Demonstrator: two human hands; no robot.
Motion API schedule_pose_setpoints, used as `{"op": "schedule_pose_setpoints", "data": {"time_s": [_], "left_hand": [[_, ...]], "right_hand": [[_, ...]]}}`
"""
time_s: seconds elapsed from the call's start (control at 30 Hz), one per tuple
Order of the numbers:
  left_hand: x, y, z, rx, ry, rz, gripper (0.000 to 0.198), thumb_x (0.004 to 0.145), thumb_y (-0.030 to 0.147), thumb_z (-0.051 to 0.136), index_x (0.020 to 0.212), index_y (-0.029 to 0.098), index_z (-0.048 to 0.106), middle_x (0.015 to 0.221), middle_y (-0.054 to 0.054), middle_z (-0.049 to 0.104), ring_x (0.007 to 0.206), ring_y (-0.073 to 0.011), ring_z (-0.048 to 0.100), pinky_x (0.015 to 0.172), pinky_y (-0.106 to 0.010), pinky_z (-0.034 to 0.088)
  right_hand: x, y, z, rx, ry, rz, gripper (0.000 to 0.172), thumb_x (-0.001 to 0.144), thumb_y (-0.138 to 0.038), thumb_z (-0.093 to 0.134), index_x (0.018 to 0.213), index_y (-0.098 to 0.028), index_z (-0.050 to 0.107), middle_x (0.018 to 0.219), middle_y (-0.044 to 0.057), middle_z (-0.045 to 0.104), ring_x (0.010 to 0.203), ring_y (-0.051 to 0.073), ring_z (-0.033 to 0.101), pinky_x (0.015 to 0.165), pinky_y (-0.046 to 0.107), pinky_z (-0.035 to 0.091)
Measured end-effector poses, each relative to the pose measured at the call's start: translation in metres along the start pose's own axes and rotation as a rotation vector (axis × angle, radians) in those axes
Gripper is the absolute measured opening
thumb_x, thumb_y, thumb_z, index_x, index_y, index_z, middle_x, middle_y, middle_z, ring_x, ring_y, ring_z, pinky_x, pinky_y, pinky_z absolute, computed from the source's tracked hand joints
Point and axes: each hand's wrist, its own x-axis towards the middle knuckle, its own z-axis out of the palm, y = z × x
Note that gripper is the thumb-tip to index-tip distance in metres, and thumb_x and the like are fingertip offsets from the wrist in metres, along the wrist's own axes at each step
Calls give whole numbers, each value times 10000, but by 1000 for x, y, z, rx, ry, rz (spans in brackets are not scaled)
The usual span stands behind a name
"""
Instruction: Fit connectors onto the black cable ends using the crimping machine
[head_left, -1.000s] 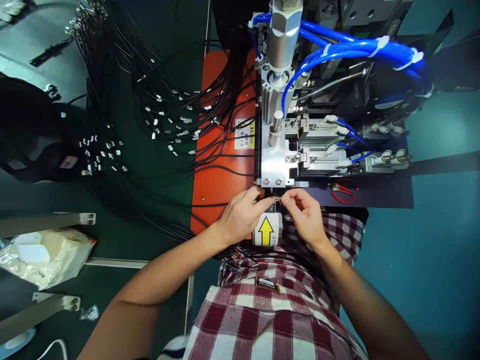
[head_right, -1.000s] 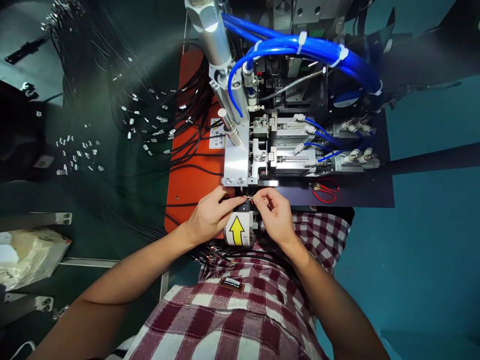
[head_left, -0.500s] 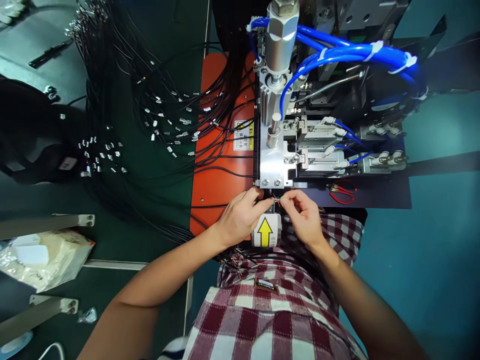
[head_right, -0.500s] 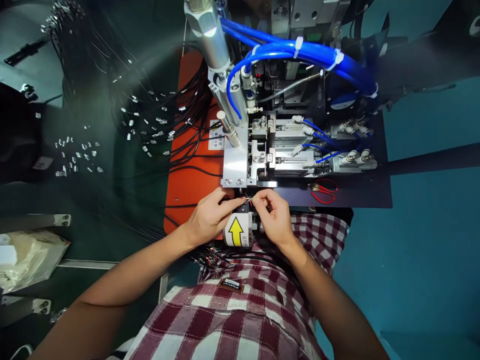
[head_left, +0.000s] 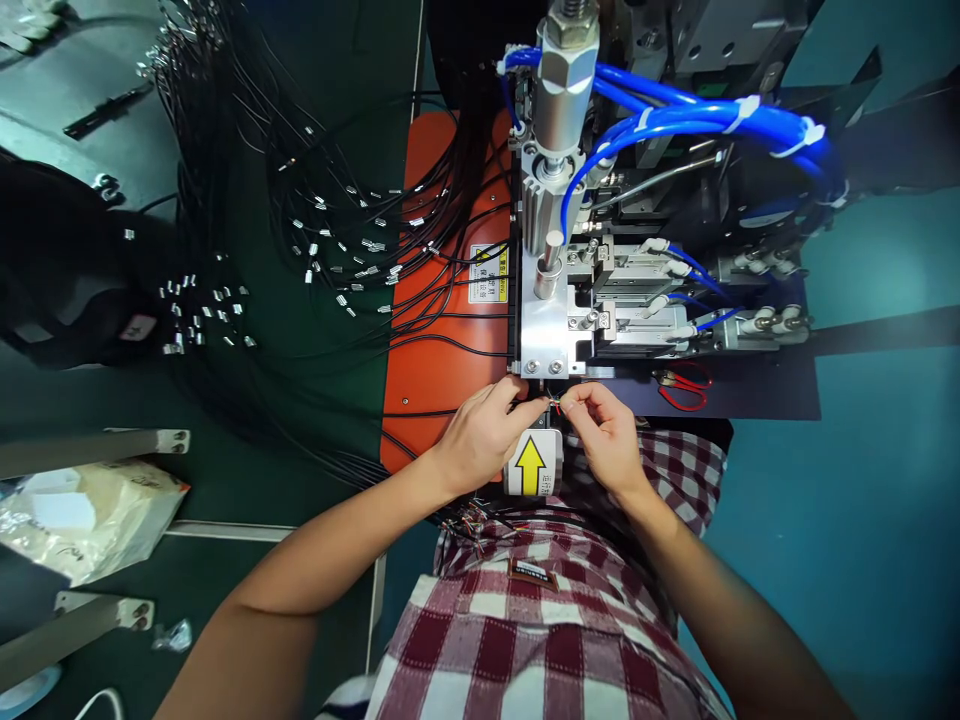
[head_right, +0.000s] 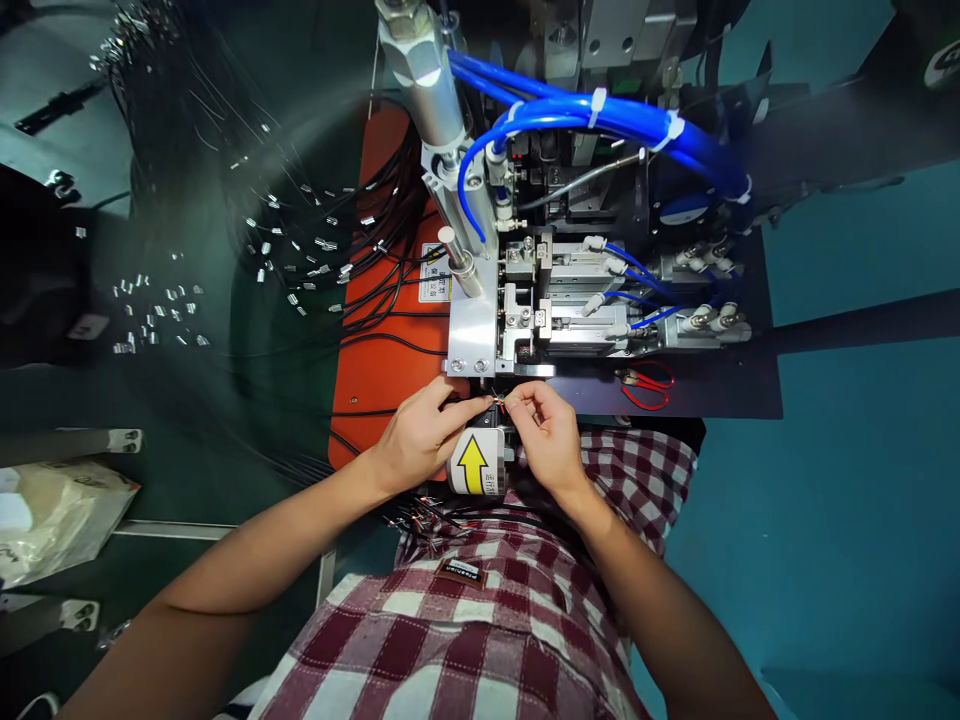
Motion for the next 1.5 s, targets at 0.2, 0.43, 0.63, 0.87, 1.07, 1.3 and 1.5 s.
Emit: {"op": "schedule_pose_setpoints", "data": {"time_s": [0.2,0.43,0.63,0.87,1.07,1.3,1.5], "left_hand": [[-1,0,1,-8,8,2,288,949,206,426,1073,124,673,914,-113,571,803,-185,572,670,-304,548],[0,1,1,-18,2,1,277,950,214,437,1070,127,671,927,-109,567,807,-180,573,677,-297,547],[1,0,0,-43,20,26,295,959,212,414,1065,114,671,919,-115,566,823,-187,574,686,-310,557],[-1,-1,2,-35,-13,6,288,954,218,429,1084,123,668,937,-118,566,844,-191,574,704,-322,563],[-3,-2,3,4,6,21,281,946,195,434,1081,115,667,916,-109,564,801,-183,559,679,-309,554],[-2,-2,2,-16,5,18,276,939,196,448,1082,110,668,917,-113,568,809,-190,560,680,-312,552],[-2,-2,1,-16,-18,8,290,950,209,420,1087,136,665,934,-111,567,843,-193,567,705,-322,559]], "right_hand": [[-3,-2,1,-181,57,-133,114,878,-225,538,776,-193,578,727,0,547,659,139,477,637,278,387],[2,-1,3,135,18,200,127,823,-284,579,742,-188,564,551,-57,412,484,101,342,455,230,291],[-1,-11,-8,-185,29,29,175,850,-325,613,925,-174,661,750,13,592,580,113,460,536,239,378],[0,-6,3,-227,77,-111,119,892,-273,563,821,-188,606,672,-15,530,570,116,443,554,253,377],[-2,-2,0,-254,62,-122,121,910,-254,531,828,-192,595,693,-10,536,591,120,443,577,259,379],[-2,0,2,-226,43,-69,121,917,-261,509,837,-198,575,688,-13,535,582,122,462,558,251,382],[-2,-2,-1,-266,48,-181,84,898,-200,513,840,-196,575,736,2,556,633,132,490,621,271,408]]}}
